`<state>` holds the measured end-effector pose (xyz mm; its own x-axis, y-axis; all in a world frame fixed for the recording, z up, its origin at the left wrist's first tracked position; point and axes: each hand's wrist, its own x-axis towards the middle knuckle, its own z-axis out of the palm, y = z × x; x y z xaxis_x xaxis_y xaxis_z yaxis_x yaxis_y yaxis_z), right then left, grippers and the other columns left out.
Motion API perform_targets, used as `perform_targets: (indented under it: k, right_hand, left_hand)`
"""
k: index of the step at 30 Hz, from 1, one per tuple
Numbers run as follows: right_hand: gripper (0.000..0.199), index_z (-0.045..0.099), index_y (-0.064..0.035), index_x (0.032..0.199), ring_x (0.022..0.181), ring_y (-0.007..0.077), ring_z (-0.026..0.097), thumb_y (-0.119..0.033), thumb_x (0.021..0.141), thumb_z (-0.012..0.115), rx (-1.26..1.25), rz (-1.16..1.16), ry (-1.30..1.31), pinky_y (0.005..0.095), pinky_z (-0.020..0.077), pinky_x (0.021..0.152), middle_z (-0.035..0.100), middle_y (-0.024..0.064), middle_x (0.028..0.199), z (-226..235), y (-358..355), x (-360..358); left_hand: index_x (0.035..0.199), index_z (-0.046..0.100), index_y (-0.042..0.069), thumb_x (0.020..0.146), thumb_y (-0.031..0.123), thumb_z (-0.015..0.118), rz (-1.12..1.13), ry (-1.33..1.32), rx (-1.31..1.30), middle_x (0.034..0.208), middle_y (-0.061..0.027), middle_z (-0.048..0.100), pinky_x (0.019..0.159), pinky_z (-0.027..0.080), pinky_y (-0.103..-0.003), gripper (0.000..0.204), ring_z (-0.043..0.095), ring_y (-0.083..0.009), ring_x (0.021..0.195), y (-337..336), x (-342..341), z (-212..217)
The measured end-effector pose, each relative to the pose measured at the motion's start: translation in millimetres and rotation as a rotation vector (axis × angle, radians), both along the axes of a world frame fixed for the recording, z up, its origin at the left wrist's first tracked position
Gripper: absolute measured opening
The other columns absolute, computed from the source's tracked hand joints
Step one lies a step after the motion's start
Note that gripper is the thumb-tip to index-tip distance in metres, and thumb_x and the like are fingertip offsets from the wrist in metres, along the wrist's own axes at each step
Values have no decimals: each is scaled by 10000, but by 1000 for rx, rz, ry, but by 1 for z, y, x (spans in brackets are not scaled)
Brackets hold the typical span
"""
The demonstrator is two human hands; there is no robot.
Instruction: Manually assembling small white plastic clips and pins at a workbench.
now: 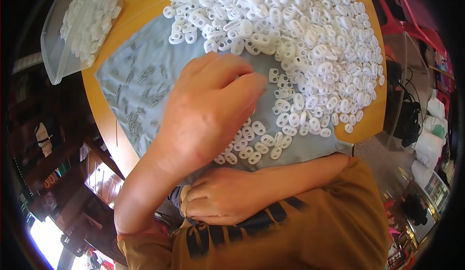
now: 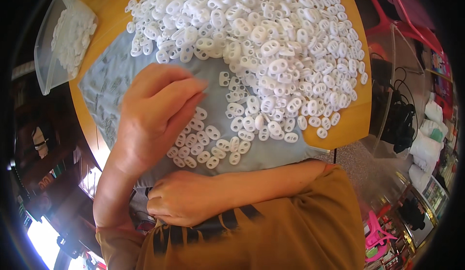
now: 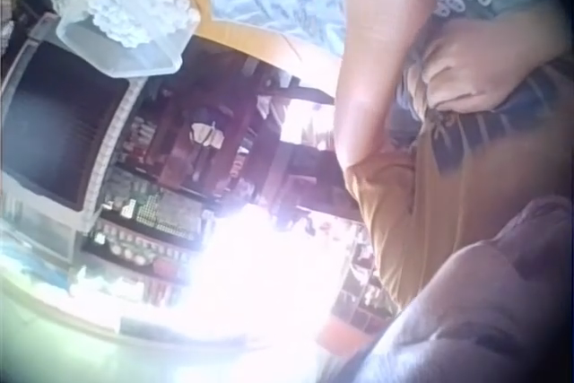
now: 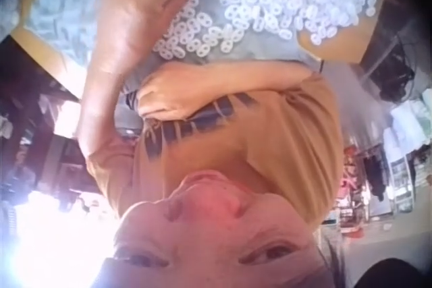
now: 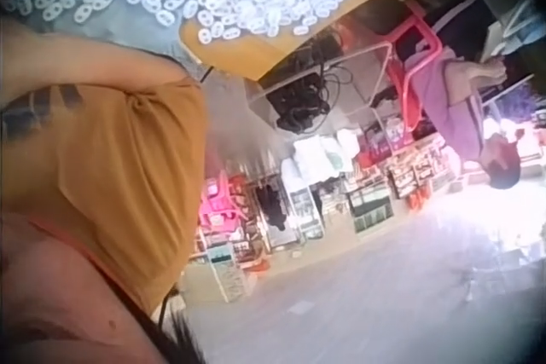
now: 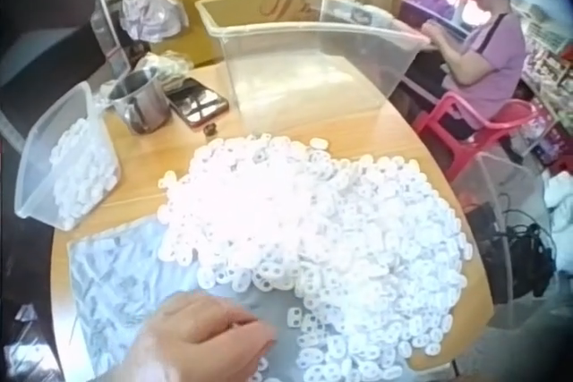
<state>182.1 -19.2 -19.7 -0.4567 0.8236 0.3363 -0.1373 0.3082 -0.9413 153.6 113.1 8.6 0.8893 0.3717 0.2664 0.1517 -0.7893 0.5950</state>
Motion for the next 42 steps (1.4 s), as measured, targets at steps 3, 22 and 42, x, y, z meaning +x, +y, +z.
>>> perform_targets:
  k: [3,22,42]
  right_hand:
    - [123,505,-34,740,698,297,539,-133,789,559,-16,-26,41,400,444,603,531,109,738,-3,-1,-4]
    - [120,572,-50,849,686,241,540,-115,759,619,-26,-7,-40,354,430,589,528,63,743,8,12,9]
    - [93,564,-46,753,646,281,560,-122,753,617,13,-496,-951,379,433,571,570,101,686,43,102,33]
  left_hand:
    - [878,627,43,697,20,673,8,27,23,835,-91,587,654,458,-352,187,569,-273,771,-2,19,-10]
    - [943,564,5,785,-104,571,606,-311,-785,800,-62,557,590,429,-227,192,523,-129,649,-40,-98,9]
    - [857,596,8,637,-108,645,603,-386,-197,707,-90,597,547,459,-305,253,587,-230,607,-78,-142,-31]
